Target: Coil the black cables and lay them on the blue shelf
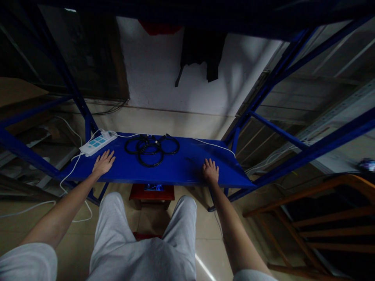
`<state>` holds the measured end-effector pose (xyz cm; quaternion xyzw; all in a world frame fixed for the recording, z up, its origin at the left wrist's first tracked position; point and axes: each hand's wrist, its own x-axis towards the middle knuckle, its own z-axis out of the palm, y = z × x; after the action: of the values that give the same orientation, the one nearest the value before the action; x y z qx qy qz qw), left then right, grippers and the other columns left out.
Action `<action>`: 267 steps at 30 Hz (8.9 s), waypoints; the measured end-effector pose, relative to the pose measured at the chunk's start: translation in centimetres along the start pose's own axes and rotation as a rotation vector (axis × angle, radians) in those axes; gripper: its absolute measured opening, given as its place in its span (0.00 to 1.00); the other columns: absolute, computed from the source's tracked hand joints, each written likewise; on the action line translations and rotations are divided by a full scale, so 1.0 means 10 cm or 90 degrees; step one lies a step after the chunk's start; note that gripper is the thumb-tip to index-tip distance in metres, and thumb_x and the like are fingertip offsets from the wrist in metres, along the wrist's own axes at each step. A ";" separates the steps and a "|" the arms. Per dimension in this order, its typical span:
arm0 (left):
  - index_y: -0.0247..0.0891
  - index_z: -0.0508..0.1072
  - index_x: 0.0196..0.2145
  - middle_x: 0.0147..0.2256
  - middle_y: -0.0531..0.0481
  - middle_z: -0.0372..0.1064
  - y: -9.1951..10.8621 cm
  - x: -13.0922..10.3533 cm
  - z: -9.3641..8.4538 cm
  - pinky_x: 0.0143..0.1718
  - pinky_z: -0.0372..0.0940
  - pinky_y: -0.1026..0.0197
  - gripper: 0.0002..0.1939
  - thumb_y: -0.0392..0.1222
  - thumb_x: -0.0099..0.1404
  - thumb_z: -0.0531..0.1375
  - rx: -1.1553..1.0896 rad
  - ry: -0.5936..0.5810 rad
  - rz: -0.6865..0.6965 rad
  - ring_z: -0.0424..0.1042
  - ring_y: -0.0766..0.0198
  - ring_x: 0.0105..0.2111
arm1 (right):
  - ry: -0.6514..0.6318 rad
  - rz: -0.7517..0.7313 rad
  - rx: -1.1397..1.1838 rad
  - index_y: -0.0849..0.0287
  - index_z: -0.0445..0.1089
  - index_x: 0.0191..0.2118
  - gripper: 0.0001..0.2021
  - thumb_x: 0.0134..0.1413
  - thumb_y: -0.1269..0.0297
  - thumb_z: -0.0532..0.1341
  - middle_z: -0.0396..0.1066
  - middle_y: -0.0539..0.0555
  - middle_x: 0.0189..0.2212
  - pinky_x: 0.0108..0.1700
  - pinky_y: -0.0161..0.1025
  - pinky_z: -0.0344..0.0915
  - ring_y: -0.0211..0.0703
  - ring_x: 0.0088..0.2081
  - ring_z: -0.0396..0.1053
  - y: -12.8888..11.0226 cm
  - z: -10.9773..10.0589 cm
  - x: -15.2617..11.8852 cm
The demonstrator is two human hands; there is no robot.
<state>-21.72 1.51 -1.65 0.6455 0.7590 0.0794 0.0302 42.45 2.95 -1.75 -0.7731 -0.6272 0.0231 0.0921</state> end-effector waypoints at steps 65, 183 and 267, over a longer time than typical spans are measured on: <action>0.44 0.51 0.73 0.74 0.45 0.41 -0.01 0.12 0.10 0.72 0.42 0.39 0.33 0.55 0.76 0.39 0.018 0.023 -0.001 0.42 0.53 0.74 | 0.004 -0.004 -0.009 0.53 0.49 0.74 0.33 0.72 0.48 0.34 0.43 0.54 0.75 0.73 0.59 0.41 0.51 0.75 0.39 0.03 0.08 0.15; 0.41 0.59 0.70 0.72 0.43 0.49 0.06 -0.02 -0.04 0.71 0.45 0.39 0.30 0.46 0.75 0.42 -0.030 0.067 -0.001 0.48 0.51 0.72 | 0.065 -0.021 0.058 0.58 0.61 0.69 0.28 0.71 0.55 0.43 0.55 0.60 0.71 0.71 0.58 0.47 0.55 0.72 0.50 0.05 0.11 0.09; 0.40 0.68 0.52 0.52 0.36 0.69 1.74 -0.38 0.11 0.55 0.66 0.45 0.14 0.46 0.74 0.50 -0.259 0.279 0.209 0.71 0.49 0.54 | 0.160 -0.085 0.076 0.62 0.53 0.69 0.28 0.65 0.64 0.47 0.64 0.67 0.61 0.60 0.55 0.63 0.60 0.59 0.65 0.12 -0.01 0.02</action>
<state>-3.93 0.56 -0.20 0.7074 0.6021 0.3697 -0.0185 43.69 2.92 -1.86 -0.7194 -0.6584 -0.0430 0.2170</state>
